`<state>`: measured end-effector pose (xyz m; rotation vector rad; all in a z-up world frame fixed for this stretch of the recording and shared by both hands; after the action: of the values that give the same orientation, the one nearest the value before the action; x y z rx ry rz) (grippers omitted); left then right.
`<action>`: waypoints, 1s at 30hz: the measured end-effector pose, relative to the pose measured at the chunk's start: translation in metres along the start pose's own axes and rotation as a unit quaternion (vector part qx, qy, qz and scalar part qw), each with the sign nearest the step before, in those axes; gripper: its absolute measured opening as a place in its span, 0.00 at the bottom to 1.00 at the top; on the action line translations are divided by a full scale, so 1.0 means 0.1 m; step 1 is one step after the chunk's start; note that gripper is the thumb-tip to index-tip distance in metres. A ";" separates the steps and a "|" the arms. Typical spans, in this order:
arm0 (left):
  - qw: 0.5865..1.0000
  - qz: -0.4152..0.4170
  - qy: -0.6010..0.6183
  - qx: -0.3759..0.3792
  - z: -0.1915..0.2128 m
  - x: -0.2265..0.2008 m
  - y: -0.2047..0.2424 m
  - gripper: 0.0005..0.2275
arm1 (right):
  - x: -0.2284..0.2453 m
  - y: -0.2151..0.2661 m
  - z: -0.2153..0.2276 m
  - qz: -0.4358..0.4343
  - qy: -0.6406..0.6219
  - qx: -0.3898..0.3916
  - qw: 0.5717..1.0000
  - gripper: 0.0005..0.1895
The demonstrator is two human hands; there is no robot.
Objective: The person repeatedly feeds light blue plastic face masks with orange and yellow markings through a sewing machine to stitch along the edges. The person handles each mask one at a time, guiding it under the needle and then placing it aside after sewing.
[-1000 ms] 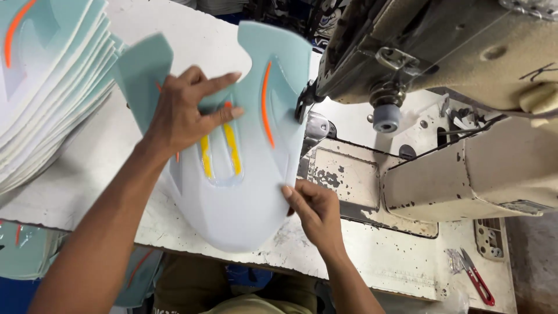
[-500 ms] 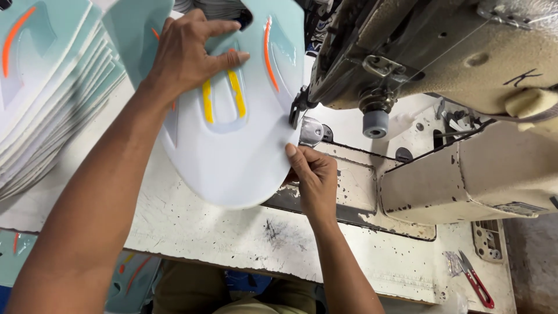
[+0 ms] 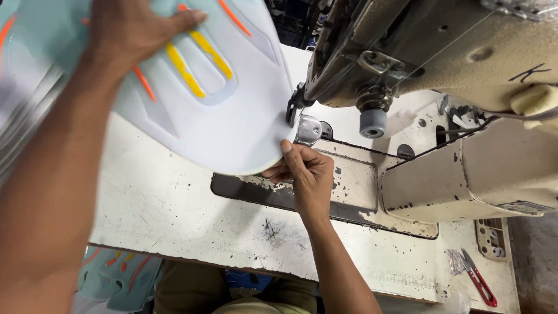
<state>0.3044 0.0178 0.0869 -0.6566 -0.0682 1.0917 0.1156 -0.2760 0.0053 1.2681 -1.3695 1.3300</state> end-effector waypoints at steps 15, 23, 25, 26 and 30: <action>0.920 0.224 0.286 0.146 0.59 -0.56 1.77 0.24 | 0.02 -0.01 0.07 -0.018 0.018 0.012 1.000 0.18; 0.826 0.281 0.489 -0.012 0.04 -1.23 2.36 0.20 | 0.09 0.07 0.06 -0.015 0.021 0.020 0.999 0.17; 0.779 0.386 0.494 -0.001 -0.14 -1.32 2.44 0.19 | 0.09 0.12 0.06 -0.035 0.035 0.023 0.999 0.16; 0.779 0.386 0.494 -0.001 -0.17 -1.35 2.41 0.19 | 0.04 0.23 0.09 -0.035 0.036 0.023 0.998 0.16; 0.846 0.247 0.467 -0.069 -0.15 -1.46 2.12 0.16 | -0.07 0.68 0.00 -0.074 0.117 0.069 0.988 0.14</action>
<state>0.0703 -0.0496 0.0018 -1.3289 0.9202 1.1479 0.0501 -0.2802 -0.0125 1.2350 -1.0164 1.4387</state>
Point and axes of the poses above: each hand's wrist, its own y-axis away from the middle knuckle, its own z-axis out of the back of the hand, x = y × z, the point moved 5 cm from there along -y, towards the middle knuckle, and after that the axes turned 10 degrees about x, right-handed, at the moved point
